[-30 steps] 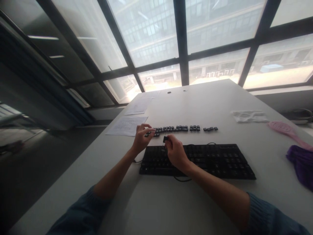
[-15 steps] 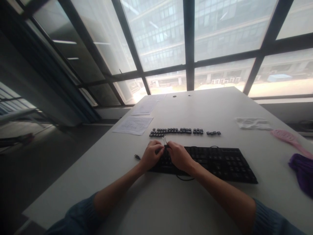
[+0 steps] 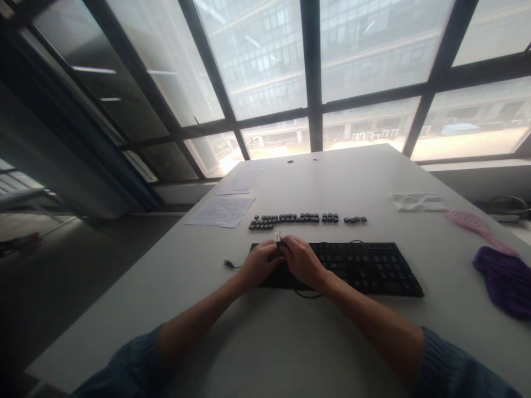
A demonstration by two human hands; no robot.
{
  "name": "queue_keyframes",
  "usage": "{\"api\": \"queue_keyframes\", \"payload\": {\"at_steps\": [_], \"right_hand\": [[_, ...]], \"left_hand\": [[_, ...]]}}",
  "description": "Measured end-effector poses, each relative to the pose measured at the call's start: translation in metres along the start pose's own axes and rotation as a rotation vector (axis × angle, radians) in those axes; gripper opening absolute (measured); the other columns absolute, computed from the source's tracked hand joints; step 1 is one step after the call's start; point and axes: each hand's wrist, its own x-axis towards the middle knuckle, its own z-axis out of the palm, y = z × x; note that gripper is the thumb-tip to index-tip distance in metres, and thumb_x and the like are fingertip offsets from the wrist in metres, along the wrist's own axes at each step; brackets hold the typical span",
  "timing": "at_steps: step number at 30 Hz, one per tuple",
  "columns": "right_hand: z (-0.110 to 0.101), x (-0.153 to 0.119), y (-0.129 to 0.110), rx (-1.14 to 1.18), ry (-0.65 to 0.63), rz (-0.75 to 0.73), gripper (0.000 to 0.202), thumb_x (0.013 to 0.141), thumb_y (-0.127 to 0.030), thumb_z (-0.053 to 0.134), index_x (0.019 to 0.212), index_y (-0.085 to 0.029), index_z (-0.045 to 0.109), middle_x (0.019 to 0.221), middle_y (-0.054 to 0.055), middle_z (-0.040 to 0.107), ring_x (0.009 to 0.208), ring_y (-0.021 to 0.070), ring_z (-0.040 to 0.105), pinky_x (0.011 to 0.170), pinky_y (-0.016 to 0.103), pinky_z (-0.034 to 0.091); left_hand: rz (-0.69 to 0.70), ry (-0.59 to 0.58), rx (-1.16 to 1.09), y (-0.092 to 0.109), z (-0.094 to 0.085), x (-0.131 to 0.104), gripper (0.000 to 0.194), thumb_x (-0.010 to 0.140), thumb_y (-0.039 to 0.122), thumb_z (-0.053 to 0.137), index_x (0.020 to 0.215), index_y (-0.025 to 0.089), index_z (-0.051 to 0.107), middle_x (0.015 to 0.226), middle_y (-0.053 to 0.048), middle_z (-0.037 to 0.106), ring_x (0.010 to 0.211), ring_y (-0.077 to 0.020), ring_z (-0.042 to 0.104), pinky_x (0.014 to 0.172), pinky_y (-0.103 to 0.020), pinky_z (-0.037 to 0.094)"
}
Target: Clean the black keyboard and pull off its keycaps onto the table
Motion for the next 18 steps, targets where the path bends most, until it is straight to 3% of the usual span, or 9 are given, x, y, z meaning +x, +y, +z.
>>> {"api": "queue_keyframes", "payload": {"at_steps": [4, 9, 14, 18], "right_hand": [[-0.001, 0.002, -0.003, -0.01, 0.055, 0.035, 0.017, 0.097, -0.025, 0.041, 0.089, -0.021, 0.055, 0.083, 0.004, 0.059, 0.075, 0.0177, 0.052, 0.073, 0.029, 0.04], [0.001, 0.005, -0.003, -0.031, 0.019, 0.055, 0.015, 0.097, -0.027, 0.04, 0.092, -0.021, 0.052, 0.086, 0.004, 0.059, 0.076, 0.0178, 0.052, 0.071, 0.028, 0.039], [0.002, 0.006, 0.003, 0.023, 0.001, 0.166, 0.012, 0.097, -0.028, 0.039, 0.093, -0.022, 0.048, 0.075, -0.001, 0.057, 0.063, 0.015, 0.048, 0.063, 0.026, 0.035], [0.002, 0.007, 0.007, 0.054, 0.054, 0.18, 0.012, 0.095, -0.028, 0.04, 0.092, -0.021, 0.049, 0.071, -0.003, 0.056, 0.061, 0.0143, 0.047, 0.061, 0.026, 0.034]], "left_hand": [[0.028, 0.067, 0.034, 0.005, 0.0, -0.003, 0.006, 0.089, 0.029, 0.064, 0.093, 0.024, 0.066, 0.095, -0.005, 0.064, 0.095, -0.023, 0.058, 0.086, -0.037, 0.048], [0.024, 0.154, 0.04, 0.003, 0.002, -0.005, 0.012, 0.095, 0.034, 0.057, 0.097, 0.024, 0.062, 0.098, -0.005, 0.064, 0.096, -0.0221, 0.057, 0.086, -0.036, 0.047], [0.007, 0.173, 0.046, 0.0, 0.003, -0.007, 0.019, 0.092, 0.037, 0.063, 0.104, 0.023, 0.059, 0.094, -0.003, 0.066, 0.091, -0.0214, 0.06, 0.082, -0.034, 0.046], [0.151, 0.094, 0.218, 0.005, -0.002, -0.006, 0.017, 0.095, 0.032, 0.058, 0.11, 0.025, 0.061, 0.1, -0.005, 0.067, 0.094, -0.0227, 0.06, 0.082, -0.036, 0.044]]}}
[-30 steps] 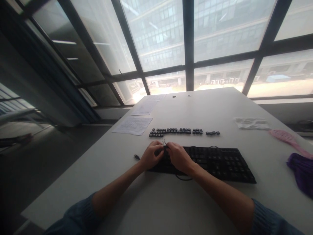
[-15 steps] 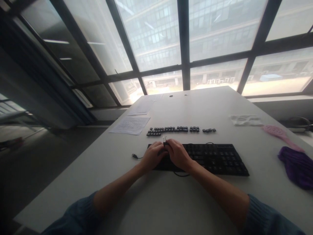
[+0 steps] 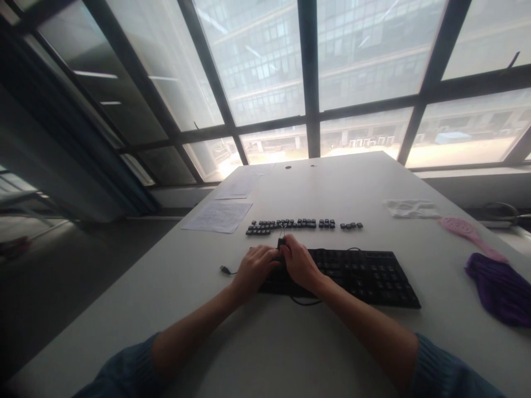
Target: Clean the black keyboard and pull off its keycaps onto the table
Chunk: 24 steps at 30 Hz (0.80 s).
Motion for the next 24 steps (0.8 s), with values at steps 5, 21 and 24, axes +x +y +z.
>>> {"api": "queue_keyframes", "payload": {"at_steps": [5, 21, 24], "right_hand": [[-0.001, 0.001, -0.001, 0.016, -0.002, 0.016, 0.011, 0.095, -0.028, 0.041, 0.091, -0.021, 0.049, 0.07, -0.003, 0.056, 0.061, 0.0141, 0.049, 0.06, 0.025, 0.035], [0.001, 0.007, 0.004, 0.19, 0.162, 0.115, 0.01, 0.096, -0.031, 0.043, 0.092, -0.023, 0.047, 0.07, -0.001, 0.064, 0.062, 0.0159, 0.06, 0.063, 0.027, 0.042], [0.0, 0.007, 0.005, 0.186, 0.153, 0.122, 0.011, 0.096, -0.031, 0.043, 0.09, -0.023, 0.048, 0.07, -0.001, 0.064, 0.063, 0.016, 0.061, 0.064, 0.027, 0.043]], "left_hand": [[0.098, -0.041, 0.095, 0.002, -0.004, 0.0, 0.02, 0.098, 0.028, 0.052, 0.114, 0.026, 0.064, 0.108, -0.006, 0.067, 0.101, -0.0243, 0.058, 0.085, -0.04, 0.043], [-0.269, 0.071, 0.008, -0.079, 0.009, 0.072, 0.01, 0.077, 0.03, 0.079, 0.086, 0.029, 0.078, 0.122, -0.004, 0.056, 0.108, -0.0256, 0.046, 0.101, -0.044, 0.038], [-0.302, 0.02, 0.054, -0.094, 0.022, 0.079, 0.011, 0.075, 0.032, 0.081, 0.086, 0.031, 0.079, 0.124, -0.004, 0.056, 0.114, -0.0283, 0.043, 0.1, -0.046, 0.037]]}}
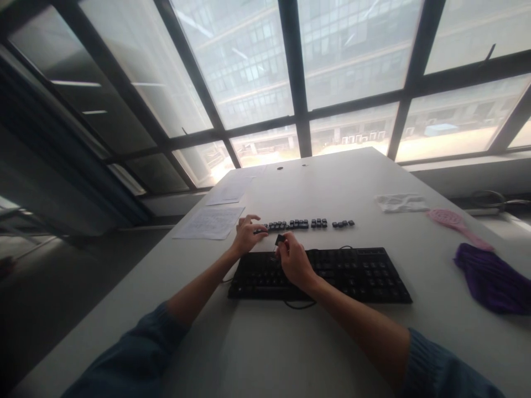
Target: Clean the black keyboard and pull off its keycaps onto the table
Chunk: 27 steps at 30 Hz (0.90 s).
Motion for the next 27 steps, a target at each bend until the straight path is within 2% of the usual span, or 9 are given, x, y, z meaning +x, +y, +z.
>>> {"api": "queue_keyframes", "payload": {"at_steps": [6, 9, 12, 15, 19, 23, 27], "right_hand": [[0.0, 0.0, -0.001, 0.011, -0.01, 0.021, 0.011, 0.095, -0.03, 0.044, 0.089, -0.023, 0.048, 0.071, -0.001, 0.065, 0.064, 0.0159, 0.061, 0.064, 0.027, 0.043], [0.0, 0.001, -0.001, 0.024, 0.001, 0.018, 0.012, 0.095, -0.03, 0.045, 0.087, -0.022, 0.049, 0.071, 0.0, 0.064, 0.065, 0.0159, 0.06, 0.064, 0.027, 0.043], [-0.001, 0.002, -0.001, 0.031, 0.054, 0.0, 0.013, 0.094, -0.031, 0.046, 0.085, -0.022, 0.049, 0.072, 0.0, 0.061, 0.066, 0.016, 0.058, 0.064, 0.027, 0.042], [-0.004, 0.002, -0.004, 0.005, 0.082, -0.016, 0.011, 0.094, -0.03, 0.044, 0.087, -0.022, 0.049, 0.072, 0.0, 0.059, 0.064, 0.016, 0.056, 0.061, 0.026, 0.04], [-0.011, 0.001, -0.009, -0.14, -0.027, -0.096, 0.011, 0.093, -0.024, 0.043, 0.083, -0.022, 0.046, 0.071, -0.001, 0.055, 0.064, 0.0158, 0.051, 0.062, 0.027, 0.035], [-0.015, -0.001, -0.007, -0.214, -0.088, -0.092, 0.013, 0.092, -0.022, 0.043, 0.079, -0.022, 0.043, 0.069, -0.002, 0.052, 0.062, 0.0151, 0.047, 0.061, 0.026, 0.033], [-0.013, -0.003, -0.005, -0.223, -0.183, -0.096, 0.012, 0.093, -0.02, 0.042, 0.082, -0.022, 0.045, 0.069, -0.002, 0.053, 0.064, 0.0149, 0.047, 0.062, 0.026, 0.033]], "left_hand": [[-0.007, -0.029, 0.005, -0.013, 0.014, -0.001, 0.012, 0.074, 0.032, 0.081, 0.086, 0.032, 0.08, 0.122, -0.003, 0.057, 0.115, -0.0288, 0.044, 0.099, -0.045, 0.038], [-0.001, -0.03, -0.028, -0.016, 0.012, 0.001, 0.015, 0.073, 0.031, 0.082, 0.089, 0.032, 0.079, 0.118, -0.003, 0.059, 0.113, -0.0277, 0.046, 0.1, -0.045, 0.038], [0.001, 0.012, -0.09, -0.012, 0.002, 0.002, 0.019, 0.074, 0.032, 0.082, 0.093, 0.03, 0.079, 0.113, -0.004, 0.06, 0.11, -0.0258, 0.048, 0.102, -0.044, 0.037], [0.016, 0.082, -0.145, 0.003, -0.013, -0.006, 0.014, 0.08, 0.032, 0.077, 0.093, 0.027, 0.078, 0.106, -0.004, 0.061, 0.107, -0.0242, 0.051, 0.103, -0.043, 0.037], [0.069, 0.08, -0.202, 0.036, -0.024, -0.039, 0.011, 0.089, 0.028, 0.066, 0.091, 0.024, 0.076, 0.102, -0.005, 0.062, 0.103, -0.0227, 0.052, 0.097, -0.039, 0.041], [0.08, 0.011, -0.258, 0.061, -0.018, -0.073, 0.014, 0.091, 0.026, 0.06, 0.09, 0.023, 0.074, 0.098, -0.005, 0.063, 0.098, -0.022, 0.054, 0.093, -0.038, 0.043], [0.057, 0.006, -0.281, 0.066, -0.013, -0.082, 0.015, 0.091, 0.023, 0.057, 0.089, 0.022, 0.072, 0.096, -0.005, 0.063, 0.097, -0.0219, 0.054, 0.093, -0.039, 0.043]]}}
